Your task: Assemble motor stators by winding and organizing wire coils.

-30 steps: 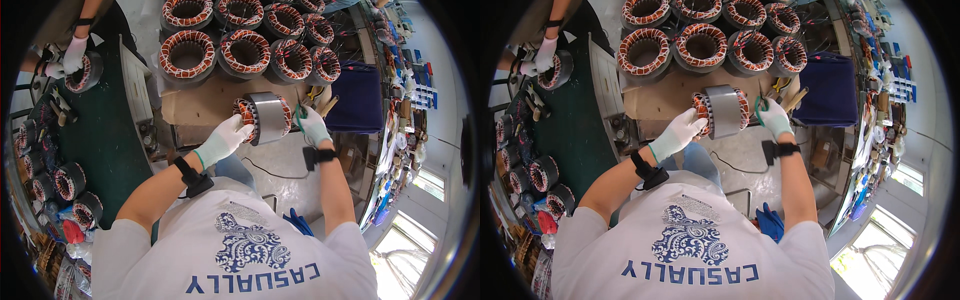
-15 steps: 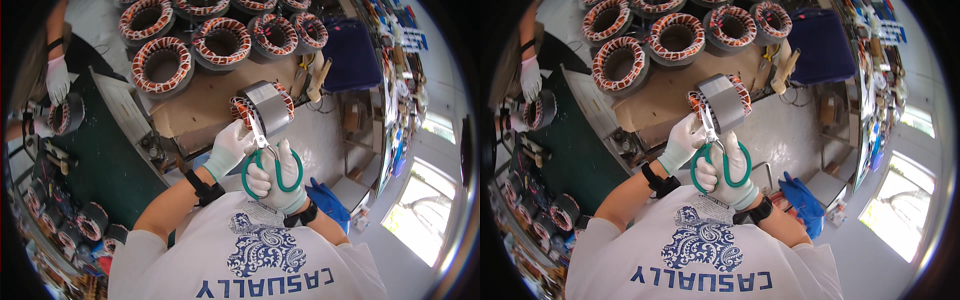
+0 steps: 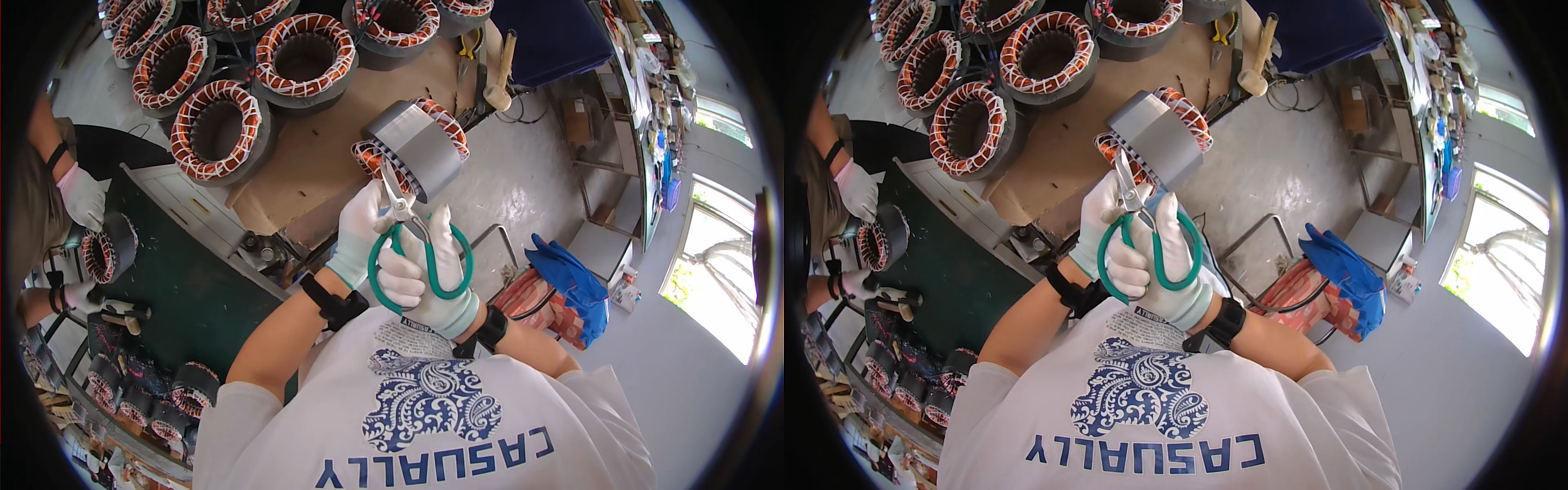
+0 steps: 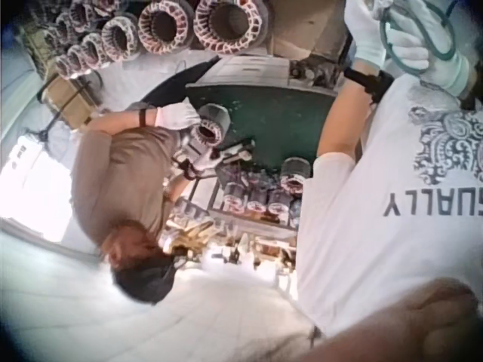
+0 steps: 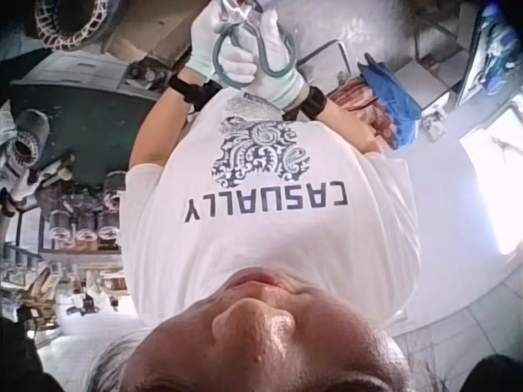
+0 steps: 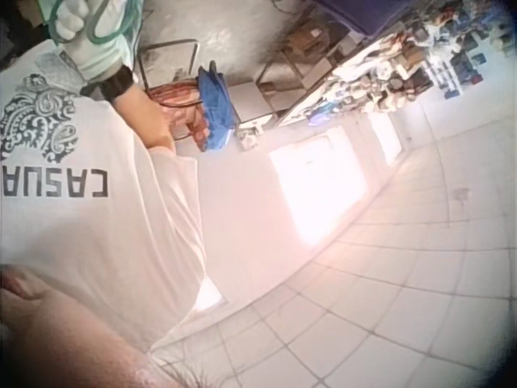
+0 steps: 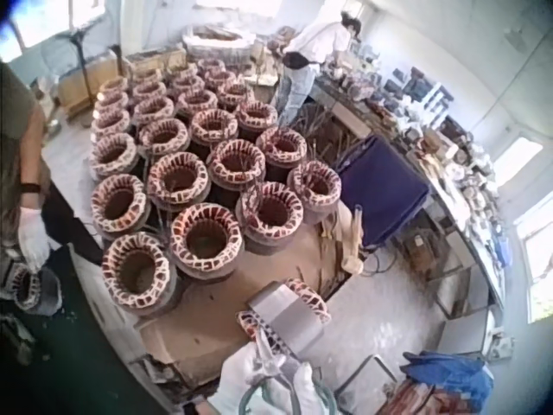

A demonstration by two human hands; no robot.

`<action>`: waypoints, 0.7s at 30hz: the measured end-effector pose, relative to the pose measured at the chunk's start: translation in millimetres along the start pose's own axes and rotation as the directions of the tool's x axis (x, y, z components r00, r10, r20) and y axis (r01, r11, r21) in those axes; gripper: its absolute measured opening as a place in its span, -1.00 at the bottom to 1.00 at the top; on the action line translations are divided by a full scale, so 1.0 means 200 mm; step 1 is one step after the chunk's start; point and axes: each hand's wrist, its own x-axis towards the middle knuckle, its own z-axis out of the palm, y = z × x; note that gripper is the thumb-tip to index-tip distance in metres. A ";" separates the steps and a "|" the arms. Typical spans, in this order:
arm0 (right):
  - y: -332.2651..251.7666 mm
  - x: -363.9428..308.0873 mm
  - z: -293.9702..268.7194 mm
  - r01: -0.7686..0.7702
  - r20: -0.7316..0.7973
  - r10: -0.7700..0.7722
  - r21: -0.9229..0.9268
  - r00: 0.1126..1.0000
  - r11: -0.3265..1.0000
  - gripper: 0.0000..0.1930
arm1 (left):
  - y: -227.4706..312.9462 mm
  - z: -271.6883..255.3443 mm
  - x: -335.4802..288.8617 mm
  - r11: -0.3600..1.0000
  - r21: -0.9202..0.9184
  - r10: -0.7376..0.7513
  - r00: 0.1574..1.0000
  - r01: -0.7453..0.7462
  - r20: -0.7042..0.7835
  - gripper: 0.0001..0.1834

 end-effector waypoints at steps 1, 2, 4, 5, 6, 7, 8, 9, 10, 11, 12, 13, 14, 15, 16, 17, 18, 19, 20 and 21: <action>0.01 0.01 0.02 0.005 -0.029 -0.006 -0.032 1.000 0.999 -0.17 | 0.02 0.00 0.00 0.975 -0.206 -0.081 0.996 0.087 0.037 -0.83; 0.01 0.02 0.02 0.008 -0.026 -0.009 -0.027 1.000 1.000 -0.17 | 0.05 -0.01 0.00 0.900 -0.399 -0.151 0.985 0.173 0.086 -0.84; 0.03 0.03 0.02 0.029 -0.035 -0.029 0.005 0.999 1.000 -0.18 | 0.08 -0.02 -0.01 0.885 -0.423 -0.135 0.978 0.192 0.160 -0.73; 0.04 0.03 0.02 0.051 -0.025 -0.051 -0.001 0.998 0.999 -0.22 | 0.09 -0.01 -0.02 0.898 -0.399 -0.130 0.979 0.183 0.157 -0.72; 0.05 0.04 0.03 0.051 -0.021 -0.051 0.004 0.998 0.999 -0.22 | 0.10 -0.01 -0.02 0.911 -0.375 -0.124 0.980 0.174 0.153 -0.72; 0.06 0.05 0.03 0.080 -0.025 -0.079 0.040 0.997 0.996 -0.26 | 0.11 -0.01 -0.03 0.913 -0.369 -0.127 0.980 0.176 0.153 -0.72; 0.07 0.05 0.05 0.107 -0.032 -0.105 0.076 0.994 0.991 -0.29 | 0.15 -0.02 -0.03 0.918 -0.350 -0.138 0.978 0.185 0.155 -0.72; 0.08 0.06 0.09 0.106 -0.030 -0.104 0.080 0.994 0.991 -0.29 | 0.17 -0.02 -0.04 0.923 -0.333 -0.147 0.976 0.193 0.158 -0.72; 0.09 0.06 0.16 0.146 -0.150 -0.135 0.062 0.979 0.987 -0.33 | 0.17 -0.02 -0.04 0.924 -0.329 -0.150 0.976 0.195 0.158 -0.72; 0.10 0.06 0.20 0.185 -0.266 -0.168 0.040 0.949 0.982 -0.36 | 0.18 -0.01 -0.04 0.855 -0.452 -0.197 0.966 0.253 0.168 -0.84; 0.12 0.07 0.18 0.187 -0.262 -0.169 0.046 0.950 0.981 -0.36 | 0.19 -0.01 -0.03 0.767 -0.565 -0.242 0.953 0.304 0.184 -0.85; 0.13 0.08 0.14 0.194 -0.151 -0.175 0.121 0.973 0.974 -0.38 | 0.13 -0.04 -0.03 0.505 -0.752 -0.153 0.901 0.424 0.406 -0.80; 0.12 0.10 0.14 0.191 -0.039 -0.187 0.194 0.982 0.962 -0.39 | 0.13 -0.04 -0.03 0.508 -0.748 -0.155 0.900 0.426 0.407 -0.80; 0.12 0.10 0.15 0.223 -0.081 -0.214 0.124 0.973 0.967 -0.41 | 0.14 -0.02 -0.04 0.656 -0.628 -0.268 0.907 0.420 0.326 -0.81; 0.12 0.10 0.17 0.226 -0.078 -0.218 0.128 0.973 0.966 -0.41 | 0.14 -0.01 -0.04 0.772 -0.476 -0.359 0.907 0.421 0.220 -0.82; 0.12 0.11 0.19 0.231 -0.131 -0.217 0.109 0.967 0.967 -0.42 | 0.13 -0.01 -0.04 0.775 -0.471 -0.359 0.907 0.421 0.221 -0.82; 0.11 0.11 0.21 0.236 -0.184 -0.217 0.089 0.959 0.968 -0.43 | 0.09 -0.02 -0.04 0.787 -0.472 -0.334 0.918 0.397 0.215 -0.81; 0.10 0.11 0.23 0.239 -0.180 -0.220 0.091 0.959 0.967 -0.43 | 0.06 -0.02 -0.04 0.798 -0.474 -0.308 0.928 0.372 0.209 -0.79; 0.09 0.12 0.24 0.215 -0.238 -0.187 0.099 0.953 0.972 -0.45 | 0.06 -0.02 -0.04 0.807 -0.475 -0.285 0.936 0.350 0.206 -0.78; 0.09 0.12 0.25 0.191 -0.295 -0.152 0.109 0.943 0.976 -0.45 | 0.06 -0.03 -0.03 0.809 -0.471 -0.285 0.935 0.352 0.210 -0.78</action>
